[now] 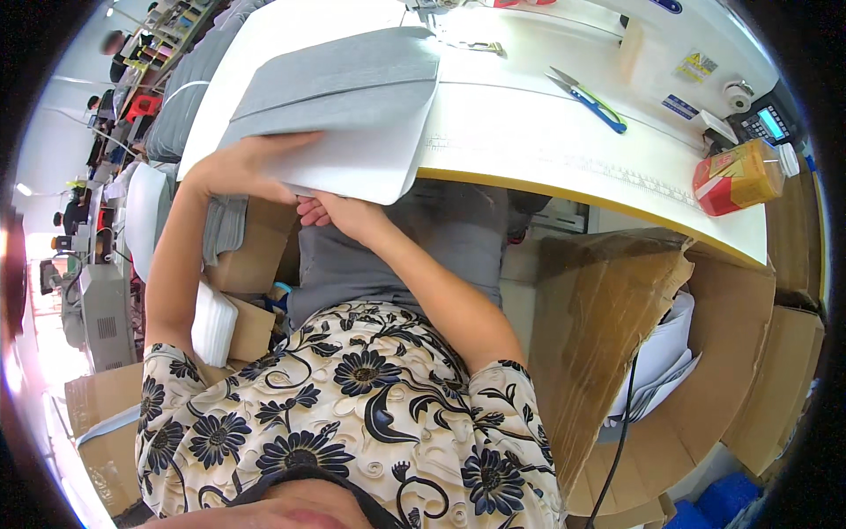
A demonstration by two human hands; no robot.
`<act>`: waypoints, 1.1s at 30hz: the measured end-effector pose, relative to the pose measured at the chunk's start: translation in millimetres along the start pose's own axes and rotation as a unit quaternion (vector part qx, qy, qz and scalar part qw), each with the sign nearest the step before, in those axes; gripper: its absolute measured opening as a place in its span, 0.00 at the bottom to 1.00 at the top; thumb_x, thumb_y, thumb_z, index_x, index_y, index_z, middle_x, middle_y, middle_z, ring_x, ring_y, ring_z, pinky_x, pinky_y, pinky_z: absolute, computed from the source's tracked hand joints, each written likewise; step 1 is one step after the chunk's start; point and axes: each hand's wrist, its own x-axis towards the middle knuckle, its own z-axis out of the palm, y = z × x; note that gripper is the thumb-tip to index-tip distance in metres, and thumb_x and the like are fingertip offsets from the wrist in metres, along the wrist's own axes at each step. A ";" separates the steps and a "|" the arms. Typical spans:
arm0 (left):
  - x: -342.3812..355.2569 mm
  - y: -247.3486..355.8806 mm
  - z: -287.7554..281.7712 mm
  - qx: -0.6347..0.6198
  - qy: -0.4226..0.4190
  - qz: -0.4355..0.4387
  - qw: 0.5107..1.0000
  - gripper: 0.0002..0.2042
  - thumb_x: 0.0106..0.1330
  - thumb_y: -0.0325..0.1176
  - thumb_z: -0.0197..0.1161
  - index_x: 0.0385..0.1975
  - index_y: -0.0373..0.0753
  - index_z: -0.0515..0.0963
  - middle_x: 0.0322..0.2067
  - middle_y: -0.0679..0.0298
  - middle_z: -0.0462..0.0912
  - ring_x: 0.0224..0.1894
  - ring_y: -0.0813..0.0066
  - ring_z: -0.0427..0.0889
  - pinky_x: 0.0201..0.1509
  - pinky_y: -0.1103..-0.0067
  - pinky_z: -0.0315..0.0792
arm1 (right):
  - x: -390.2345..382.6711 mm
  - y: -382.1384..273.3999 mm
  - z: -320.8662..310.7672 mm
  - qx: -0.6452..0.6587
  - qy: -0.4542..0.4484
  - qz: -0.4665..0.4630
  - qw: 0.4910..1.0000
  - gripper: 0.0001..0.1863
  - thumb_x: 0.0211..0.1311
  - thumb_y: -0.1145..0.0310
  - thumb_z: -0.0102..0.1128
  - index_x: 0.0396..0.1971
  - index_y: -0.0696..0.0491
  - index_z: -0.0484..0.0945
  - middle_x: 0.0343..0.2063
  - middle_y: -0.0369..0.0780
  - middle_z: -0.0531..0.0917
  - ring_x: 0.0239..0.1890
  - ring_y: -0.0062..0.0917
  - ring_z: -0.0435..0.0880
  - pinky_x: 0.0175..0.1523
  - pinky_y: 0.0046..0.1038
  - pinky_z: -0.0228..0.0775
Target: The person is sewing pieces of fabric to create a cover, likely for a cushion or bag, using an industrial sewing machine.
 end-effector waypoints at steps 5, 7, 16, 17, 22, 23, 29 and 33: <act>61.0 32.0 29.1 0.081 0.176 -0.073 0.978 0.34 0.67 0.63 0.52 0.63 0.42 0.71 0.63 0.49 0.72 0.65 0.53 0.71 0.70 0.68 0.61 | 6.9 2.5 4.6 -0.047 -0.005 -0.001 0.999 0.22 0.77 0.57 0.46 0.42 0.63 0.80 0.34 0.42 0.86 0.33 0.24 0.86 0.40 0.24 0.77; 87.3 48.9 14.5 -0.023 0.091 -0.181 0.979 0.38 0.66 0.64 0.53 0.69 0.44 0.64 0.70 0.52 0.62 0.72 0.56 0.60 0.75 0.68 0.51 | 7.3 -1.8 11.0 -0.043 -0.021 0.018 0.999 0.22 0.77 0.56 0.46 0.42 0.62 0.80 0.34 0.42 0.86 0.34 0.24 0.86 0.40 0.23 0.77; 67.5 -12.4 37.0 -0.029 0.129 -0.132 0.982 0.34 0.65 0.60 0.56 0.65 0.43 0.70 0.60 0.52 0.73 0.63 0.57 0.72 0.66 0.68 0.65 | -0.5 5.9 13.4 -0.016 -0.027 -0.006 1.000 0.24 0.77 0.54 0.47 0.42 0.64 0.79 0.34 0.44 0.86 0.33 0.25 0.86 0.40 0.24 0.77; 65.4 -14.3 33.5 -0.027 0.116 -0.125 0.985 0.34 0.65 0.60 0.57 0.65 0.43 0.71 0.60 0.51 0.74 0.62 0.57 0.72 0.65 0.68 0.66 | -1.2 5.5 14.0 -0.018 -0.029 -0.002 0.999 0.24 0.77 0.54 0.47 0.42 0.64 0.79 0.34 0.44 0.86 0.33 0.25 0.86 0.40 0.24 0.77; 52.6 -25.1 16.6 -0.020 0.057 -0.078 0.995 0.33 0.65 0.60 0.57 0.63 0.43 0.72 0.57 0.51 0.76 0.59 0.55 0.75 0.63 0.67 0.68 | -8.0 2.6 21.5 -0.021 -0.040 0.008 0.999 0.27 0.77 0.53 0.44 0.40 0.66 0.79 0.33 0.47 0.86 0.33 0.27 0.87 0.41 0.24 0.78; 48.5 -20.9 13.4 -0.018 0.046 -0.067 0.997 0.33 0.65 0.60 0.57 0.63 0.43 0.72 0.56 0.51 0.77 0.59 0.55 0.75 0.63 0.67 0.68 | -7.8 0.3 22.7 -0.026 -0.041 0.009 0.999 0.27 0.77 0.53 0.44 0.40 0.66 0.79 0.33 0.47 0.86 0.33 0.27 0.87 0.41 0.24 0.78; 45.4 13.7 7.6 -0.011 -0.008 -0.015 1.000 0.31 0.65 0.59 0.57 0.61 0.43 0.74 0.52 0.50 0.79 0.55 0.53 0.78 0.61 0.67 0.70 | -3.0 -6.3 21.9 -0.004 -0.018 0.040 0.999 0.28 0.76 0.53 0.44 0.41 0.66 0.79 0.35 0.48 0.86 0.35 0.30 0.87 0.41 0.26 0.78; 21.6 45.0 5.6 -0.006 -0.025 -0.023 0.999 0.31 0.64 0.58 0.58 0.60 0.44 0.75 0.49 0.49 0.81 0.53 0.52 0.80 0.59 0.66 0.71 | -7.6 -4.6 25.2 -0.025 0.005 0.021 0.999 0.29 0.76 0.51 0.46 0.43 0.67 0.78 0.35 0.48 0.86 0.35 0.29 0.87 0.40 0.26 0.77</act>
